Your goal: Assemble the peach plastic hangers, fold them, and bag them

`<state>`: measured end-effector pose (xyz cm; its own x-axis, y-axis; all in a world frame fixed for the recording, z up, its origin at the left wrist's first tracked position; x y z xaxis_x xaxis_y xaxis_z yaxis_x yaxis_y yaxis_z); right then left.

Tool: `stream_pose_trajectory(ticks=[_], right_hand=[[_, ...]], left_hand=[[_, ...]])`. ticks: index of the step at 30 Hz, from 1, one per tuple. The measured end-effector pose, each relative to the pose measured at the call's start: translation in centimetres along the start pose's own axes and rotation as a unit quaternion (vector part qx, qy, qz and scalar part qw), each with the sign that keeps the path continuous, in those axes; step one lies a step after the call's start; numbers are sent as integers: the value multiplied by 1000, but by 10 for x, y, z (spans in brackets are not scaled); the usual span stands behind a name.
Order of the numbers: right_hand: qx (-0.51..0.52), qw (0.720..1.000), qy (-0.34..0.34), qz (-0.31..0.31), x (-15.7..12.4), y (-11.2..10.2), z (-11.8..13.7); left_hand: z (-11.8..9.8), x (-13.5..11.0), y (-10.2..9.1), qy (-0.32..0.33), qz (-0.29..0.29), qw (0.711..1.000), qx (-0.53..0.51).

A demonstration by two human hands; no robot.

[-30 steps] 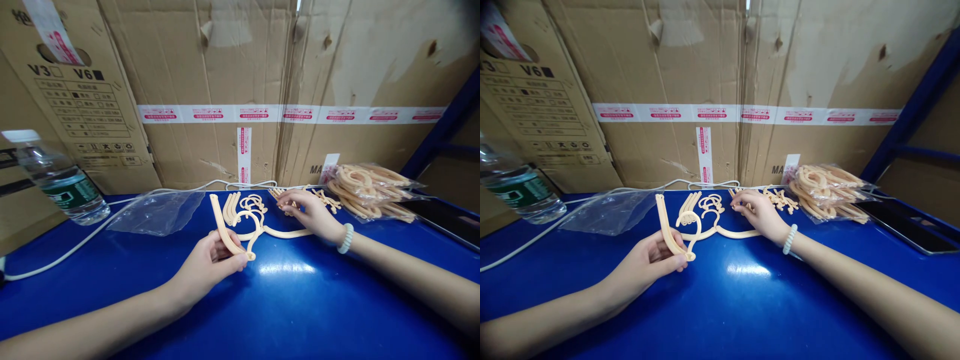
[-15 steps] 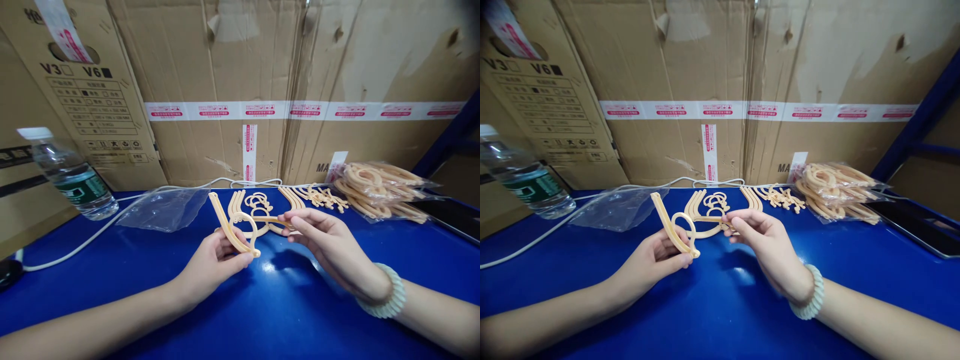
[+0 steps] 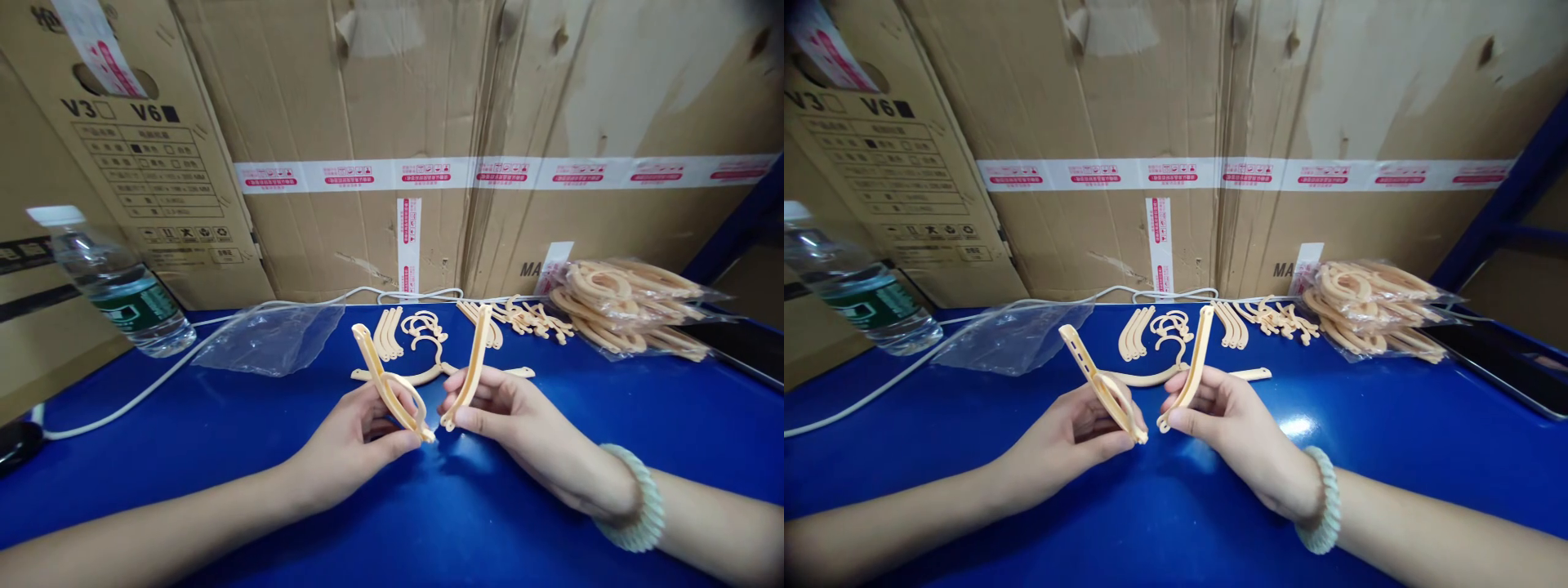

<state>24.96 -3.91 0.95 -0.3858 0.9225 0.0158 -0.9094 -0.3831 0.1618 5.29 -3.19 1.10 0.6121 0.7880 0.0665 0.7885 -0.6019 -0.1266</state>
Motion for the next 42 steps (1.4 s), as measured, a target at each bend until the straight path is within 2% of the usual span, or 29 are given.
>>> stream_pose_trajectory(ticks=[10,20,27,36,42], right_hand=[[-9,998,-8,61,0,4,-7],[-45,998,-2,54,0,5,-7],[-43,997,-4,66,1,5,-4],[-90,995,-29,45,-1,6,-3],[-75,995,-49,42,-5,11,-9]], left_hand=[[-3,-3,6,-2,13,1000,-18],[1,-5,7,16,8,1000,5],[0,-4,7,4,-4,1000,-11],[1,-4,6,-20,-21,999,-17],[-2,-2,6,-41,-21,999,-26]])
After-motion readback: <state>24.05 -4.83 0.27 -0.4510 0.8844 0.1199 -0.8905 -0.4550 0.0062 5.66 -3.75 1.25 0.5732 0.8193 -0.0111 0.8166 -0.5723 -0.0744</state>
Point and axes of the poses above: each hand's wrist, its own x-axis towards the middle knuckle, its own y-axis out of the palm, z = x × y, the point moved 2 cm from there along x, towards the middle knuckle, and after that the axes turned 5 degrees about z, right-handed, at the moved point
